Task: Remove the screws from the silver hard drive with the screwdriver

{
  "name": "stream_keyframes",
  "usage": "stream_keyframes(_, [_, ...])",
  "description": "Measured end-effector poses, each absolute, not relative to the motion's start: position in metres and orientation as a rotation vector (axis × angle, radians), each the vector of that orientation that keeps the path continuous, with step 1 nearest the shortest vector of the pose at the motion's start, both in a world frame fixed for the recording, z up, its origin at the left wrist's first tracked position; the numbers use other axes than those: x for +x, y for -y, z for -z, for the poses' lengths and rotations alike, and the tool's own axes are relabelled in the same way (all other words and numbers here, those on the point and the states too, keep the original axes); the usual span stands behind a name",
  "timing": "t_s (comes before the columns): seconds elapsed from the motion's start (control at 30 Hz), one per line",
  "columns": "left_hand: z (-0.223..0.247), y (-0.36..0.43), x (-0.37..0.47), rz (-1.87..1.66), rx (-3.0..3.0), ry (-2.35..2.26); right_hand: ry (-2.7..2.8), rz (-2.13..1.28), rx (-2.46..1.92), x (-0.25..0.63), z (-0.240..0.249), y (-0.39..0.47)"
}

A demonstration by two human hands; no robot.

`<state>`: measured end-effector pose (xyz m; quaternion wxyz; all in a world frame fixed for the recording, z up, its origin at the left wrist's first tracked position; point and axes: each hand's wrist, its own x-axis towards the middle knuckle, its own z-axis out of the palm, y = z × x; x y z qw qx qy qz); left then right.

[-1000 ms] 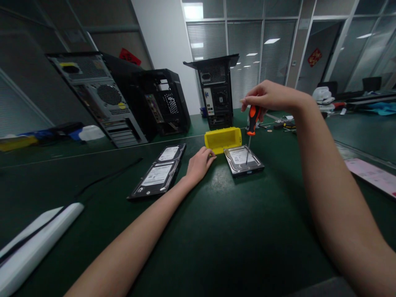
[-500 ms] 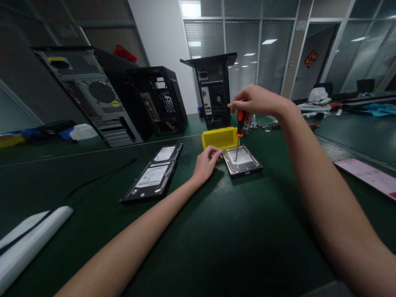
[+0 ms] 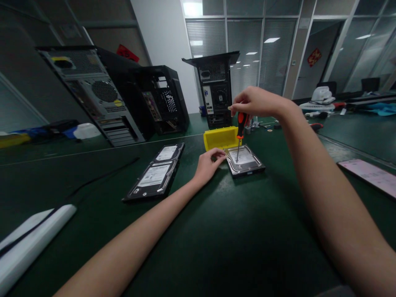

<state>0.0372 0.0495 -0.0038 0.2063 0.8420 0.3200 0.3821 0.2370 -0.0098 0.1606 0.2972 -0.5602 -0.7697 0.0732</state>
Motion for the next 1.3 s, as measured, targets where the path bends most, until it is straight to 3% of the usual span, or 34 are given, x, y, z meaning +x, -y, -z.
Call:
stream_keyframes(0.23, [0.004, -0.042, 0.039, -1.051, 2.596, -0.951, 2.083, -0.106, -1.538, 0.238, -0.161, 0.014])
stream_keyframes(1.3, [0.001, -0.034, 0.038, -1.03, 2.712, -1.069, 2.162, -0.16, -1.588, 0.237, -0.161, 0.01])
